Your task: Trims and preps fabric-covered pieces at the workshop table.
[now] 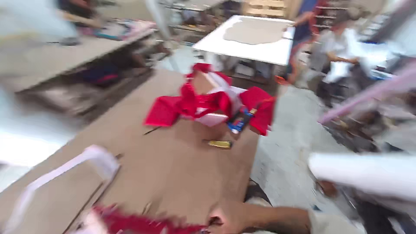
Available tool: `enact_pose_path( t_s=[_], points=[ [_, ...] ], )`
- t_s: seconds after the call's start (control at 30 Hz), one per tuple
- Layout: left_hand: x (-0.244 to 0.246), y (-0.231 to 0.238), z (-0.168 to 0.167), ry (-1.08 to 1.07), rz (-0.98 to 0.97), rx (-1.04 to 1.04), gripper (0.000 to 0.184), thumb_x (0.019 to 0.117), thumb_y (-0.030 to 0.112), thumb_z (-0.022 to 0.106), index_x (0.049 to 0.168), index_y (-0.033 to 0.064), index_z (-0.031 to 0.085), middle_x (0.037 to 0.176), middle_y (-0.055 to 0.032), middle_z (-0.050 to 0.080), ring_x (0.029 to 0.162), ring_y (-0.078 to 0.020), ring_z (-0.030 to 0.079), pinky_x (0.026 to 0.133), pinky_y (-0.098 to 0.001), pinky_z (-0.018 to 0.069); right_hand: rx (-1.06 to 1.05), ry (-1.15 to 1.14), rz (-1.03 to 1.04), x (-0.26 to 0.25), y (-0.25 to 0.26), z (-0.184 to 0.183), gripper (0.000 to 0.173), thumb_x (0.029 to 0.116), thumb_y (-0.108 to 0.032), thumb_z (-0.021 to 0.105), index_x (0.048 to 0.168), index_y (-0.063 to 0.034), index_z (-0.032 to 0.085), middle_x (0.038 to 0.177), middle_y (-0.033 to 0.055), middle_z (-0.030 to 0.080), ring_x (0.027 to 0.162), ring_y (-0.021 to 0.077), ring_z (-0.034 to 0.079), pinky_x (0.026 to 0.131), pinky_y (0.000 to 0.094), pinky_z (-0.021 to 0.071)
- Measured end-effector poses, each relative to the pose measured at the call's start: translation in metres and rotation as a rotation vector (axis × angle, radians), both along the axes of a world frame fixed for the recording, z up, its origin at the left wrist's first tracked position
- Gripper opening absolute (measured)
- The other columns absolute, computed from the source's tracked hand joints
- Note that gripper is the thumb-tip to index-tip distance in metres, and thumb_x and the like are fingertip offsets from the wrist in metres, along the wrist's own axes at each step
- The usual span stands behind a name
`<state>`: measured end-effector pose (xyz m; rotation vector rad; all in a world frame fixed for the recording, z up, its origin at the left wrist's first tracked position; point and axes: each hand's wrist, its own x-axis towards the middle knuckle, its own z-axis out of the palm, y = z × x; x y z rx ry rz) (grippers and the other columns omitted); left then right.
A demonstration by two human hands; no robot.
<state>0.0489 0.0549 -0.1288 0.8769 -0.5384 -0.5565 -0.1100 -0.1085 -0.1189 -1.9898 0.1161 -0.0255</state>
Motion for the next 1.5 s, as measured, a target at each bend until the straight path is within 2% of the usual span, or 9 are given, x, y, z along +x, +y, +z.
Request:
enact_pose_path(
  t_s=[0.1, 0.33, 0.5, 0.63, 0.73, 0.83, 0.97, 1.2, 1.5],
  points=[
    [-0.006, -0.01, -0.001, 0.11, 0.186, 0.004, 0.031, 0.0917, 0.032, 0.073, 0.121, 0.0234, 0.07, 0.098, -0.0067, 0.075, 0.075, -0.019, 0.072, 0.067, -0.038, 0.0627, -0.008, 0.029, 0.068, 0.003, -0.007, -0.005, 0.025, 0.103, -0.03, 0.062, 0.11, -0.0098, 0.076, 0.096, 0.0068, 0.076, 0.089, 0.0169, 0.072, 0.085, 0.0412, 0.0602],
    [-0.012, -0.005, 0.007, 0.218, 0.317, -0.046, 0.037, 0.0829, 0.031, 0.079, 0.116, 0.0175, 0.071, 0.095, -0.0112, 0.073, 0.065, -0.0195, 0.069, 0.057, -0.037, 0.0599, 0.046, 0.15, 0.146, 0.014, -0.003, 0.014, 0.025, 0.1014, -0.028, 0.064, 0.11, -0.0073, 0.076, 0.1, 0.0084, 0.076, 0.09, 0.0167, 0.073, 0.087, 0.0387, 0.0609],
    [-0.008, 0.006, 0.007, 0.175, 0.36, -0.063, 0.037, 0.0833, 0.029, 0.078, 0.118, 0.0183, 0.07, 0.103, -0.0113, 0.073, 0.067, -0.0199, 0.068, 0.058, -0.037, 0.0594, -0.022, 0.239, 0.147, 0.03, 0.009, 0.021, 0.025, 0.0944, -0.03, 0.07, 0.107, -0.0087, 0.075, 0.097, 0.0094, 0.074, 0.089, 0.02, 0.071, 0.083, 0.0433, 0.0582],
    [-0.012, 0.016, 0.011, 0.086, 0.372, -0.03, 0.036, 0.0874, 0.029, 0.075, 0.122, 0.0192, 0.071, 0.094, -0.0077, 0.074, 0.069, -0.0173, 0.07, 0.061, -0.035, 0.0611, -0.066, 0.258, 0.132, 0.036, 0.022, 0.02, 0.03, 0.0894, -0.032, 0.075, 0.105, -0.0073, 0.073, 0.096, 0.0117, 0.072, 0.09, 0.0256, 0.069, 0.081, 0.0488, 0.0569],
    [-0.021, 0.012, 0.027, 0.067, 0.35, 0.043, 0.027, 0.0877, 0.025, 0.073, 0.115, 0.0248, 0.071, 0.091, -0.002, 0.076, 0.072, -0.0145, 0.072, 0.065, -0.0334, 0.0618, -0.049, 0.255, 0.162, 0.034, 0.019, 0.025, 0.034, 0.0907, -0.028, 0.077, 0.108, 0.0006, 0.071, 0.098, 0.0185, 0.071, 0.094, 0.032, 0.069, 0.085, 0.0529, 0.0556],
    [-0.019, 0.013, 0.018, 0.05, 0.264, -0.018, 0.029, 0.0911, 0.025, 0.07, 0.118, 0.0161, 0.066, 0.095, -0.0053, 0.072, 0.073, -0.0157, 0.069, 0.064, -0.0329, 0.0594, -0.035, 0.185, 0.156, 0.032, 0.015, 0.02, 0.028, 0.0882, -0.023, 0.079, 0.1, 0.0009, 0.071, 0.09, 0.0169, 0.07, 0.087, 0.0302, 0.069, 0.078, 0.0524, 0.0554],
    [-0.018, 0.008, 0.003, 0.057, 0.173, -0.084, 0.029, 0.0922, 0.023, 0.065, 0.119, 0.0126, 0.064, 0.093, -0.0033, 0.07, 0.07, -0.0139, 0.067, 0.063, -0.0302, 0.0587, -0.025, 0.213, 0.139, 0.025, 0.011, 0.019, 0.026, 0.0881, -0.023, 0.079, 0.1, -0.001, 0.072, 0.09, 0.015, 0.071, 0.087, 0.0283, 0.069, 0.079, 0.0522, 0.0554],
    [-0.032, -0.006, 0.013, 0.064, 0.15, -0.026, 0.027, 0.0907, 0.02, 0.069, 0.117, 0.0128, 0.065, 0.098, -0.0067, 0.07, 0.073, -0.0148, 0.068, 0.063, -0.0303, 0.0582, 0.067, 0.185, 0.088, 0.012, 0.011, -0.006, 0.03, 0.0854, -0.021, 0.08, 0.101, 0.0027, 0.071, 0.091, 0.017, 0.071, 0.086, 0.0286, 0.069, 0.08, 0.0507, 0.056],
    [-0.036, -0.006, -0.009, 0.179, 0.184, 0.117, 0.023, 0.0921, 0.02, 0.061, 0.114, 0.0156, 0.065, 0.083, -0.001, 0.07, 0.063, -0.0121, 0.067, 0.057, -0.0292, 0.059, 0.082, 0.203, 0.075, 0.005, 0.017, -0.019, 0.032, 0.0804, -0.026, 0.083, 0.09, 0.0003, 0.069, 0.078, 0.0128, 0.066, 0.073, 0.0257, 0.065, 0.067, 0.0489, 0.0536]
  ],
)
